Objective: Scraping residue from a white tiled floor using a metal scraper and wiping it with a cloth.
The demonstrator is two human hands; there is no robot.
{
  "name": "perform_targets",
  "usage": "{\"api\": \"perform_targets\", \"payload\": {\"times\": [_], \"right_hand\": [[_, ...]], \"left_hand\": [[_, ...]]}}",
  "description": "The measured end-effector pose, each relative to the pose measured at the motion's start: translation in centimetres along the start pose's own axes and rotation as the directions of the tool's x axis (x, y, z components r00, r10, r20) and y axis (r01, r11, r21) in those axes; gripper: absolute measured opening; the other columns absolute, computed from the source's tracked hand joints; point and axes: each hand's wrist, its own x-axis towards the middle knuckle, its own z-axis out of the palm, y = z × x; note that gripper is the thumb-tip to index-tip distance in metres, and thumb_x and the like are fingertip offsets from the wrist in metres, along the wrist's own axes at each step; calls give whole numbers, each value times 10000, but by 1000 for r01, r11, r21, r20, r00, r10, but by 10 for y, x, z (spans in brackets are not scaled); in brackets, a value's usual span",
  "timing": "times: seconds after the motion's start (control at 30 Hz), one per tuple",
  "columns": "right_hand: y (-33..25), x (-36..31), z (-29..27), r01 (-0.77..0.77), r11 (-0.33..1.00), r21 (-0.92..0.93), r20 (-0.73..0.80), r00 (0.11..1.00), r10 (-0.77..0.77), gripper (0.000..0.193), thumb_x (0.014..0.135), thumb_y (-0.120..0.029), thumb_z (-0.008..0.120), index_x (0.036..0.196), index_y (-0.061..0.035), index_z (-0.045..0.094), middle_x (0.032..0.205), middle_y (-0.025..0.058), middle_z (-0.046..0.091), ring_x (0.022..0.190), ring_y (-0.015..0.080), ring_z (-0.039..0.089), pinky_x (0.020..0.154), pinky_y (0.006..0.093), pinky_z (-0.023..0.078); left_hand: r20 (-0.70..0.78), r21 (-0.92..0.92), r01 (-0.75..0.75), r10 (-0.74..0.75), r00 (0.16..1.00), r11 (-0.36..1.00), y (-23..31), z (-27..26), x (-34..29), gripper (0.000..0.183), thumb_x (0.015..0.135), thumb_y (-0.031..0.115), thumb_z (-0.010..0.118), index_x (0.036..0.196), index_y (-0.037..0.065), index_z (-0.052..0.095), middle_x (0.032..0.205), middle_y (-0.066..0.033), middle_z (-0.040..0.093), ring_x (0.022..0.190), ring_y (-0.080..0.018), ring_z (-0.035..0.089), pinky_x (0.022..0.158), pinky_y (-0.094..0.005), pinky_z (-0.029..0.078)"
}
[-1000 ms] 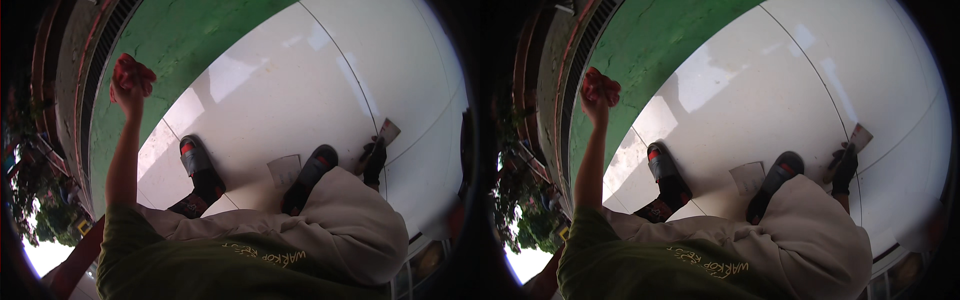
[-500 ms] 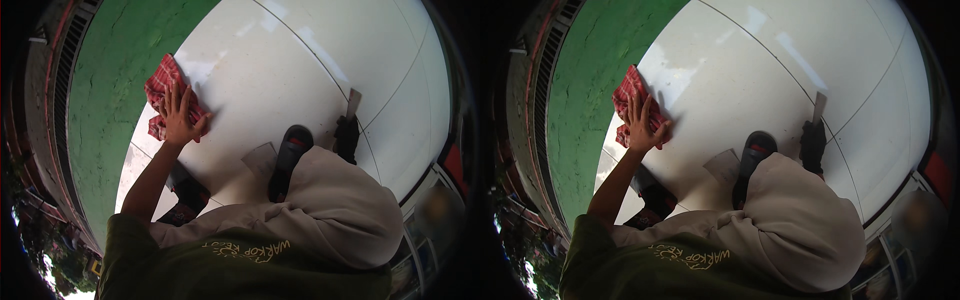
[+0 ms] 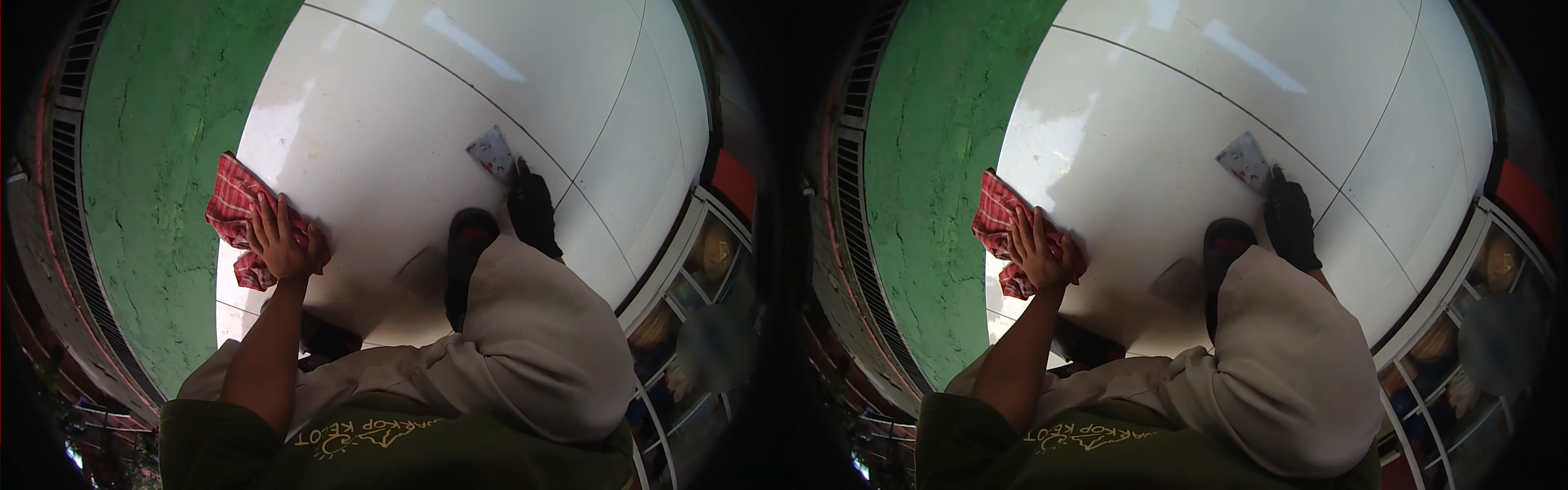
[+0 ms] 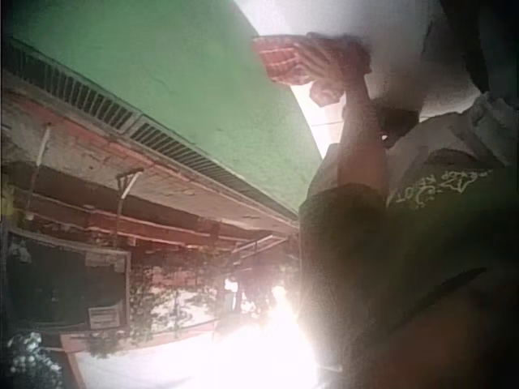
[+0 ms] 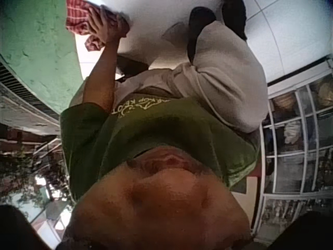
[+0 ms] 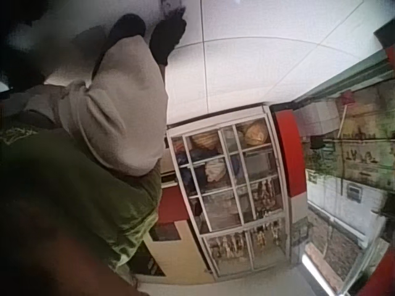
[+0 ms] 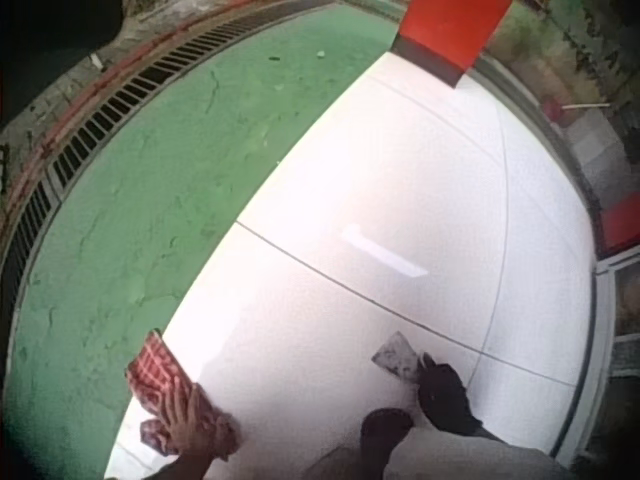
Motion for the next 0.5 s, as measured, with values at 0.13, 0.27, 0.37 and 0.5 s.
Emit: {"api": "perform_targets", "payload": {"times": [0.13, 0.27, 0.37, 0.5], "right_hand": [[-16, -18, -6, 98, 979, -179, 80, 993, -84, 413, 854, -119, 532, 1257, -55, 466, 866, 108, 559, 691, 233, 558, 640, 332, 472], [-10, -63, -41, -252, 937, -240, 125, 950, 287, 460, 794, -107, 579, 1244, -91, 487, 914, 143, 568, 848, 285, 576, 741, 387, 468], [-10, -116, -68, -639, 729, -246, 44, 744, 667, 461, 776, -123, 594, 1222, -54, 498, 856, 160, 595, 783, 280, 598, 715, 381, 481], [20, -230, -77, -745, 641, -184, -144, 666, 732, 432, 772, -134, 579, 1188, -39, 512, 751, 137, 587, 685, 268, 582, 651, 366, 476]], "left_hand": [[55, 4, 25, -25, 998, 1000, -3, -4, 3, 699, 744, 457, 532, 1352, 142, 392, 1439, -158, 281, 1303, -370, 263, 1039, -547, 160], [79, -6, 20, -20, 997, 1000, -5, 0, 2, 704, 766, 500, 510, 1358, 142, 380, 1451, -161, 248, 1319, -359, 234, 1038, -547, 152], [76, -10, 3, -3, 997, 1000, -5, 0, 5, 701, 769, 486, 510, 1358, 131, 376, 1449, -173, 239, 1319, -362, 231, 1041, -547, 150], [74, -4, -13, 14, 997, 1000, 0, 8, 1, 697, 769, 462, 514, 1354, 109, 373, 1435, -193, 244, 1308, -380, 237, 1042, -560, 155]]}}
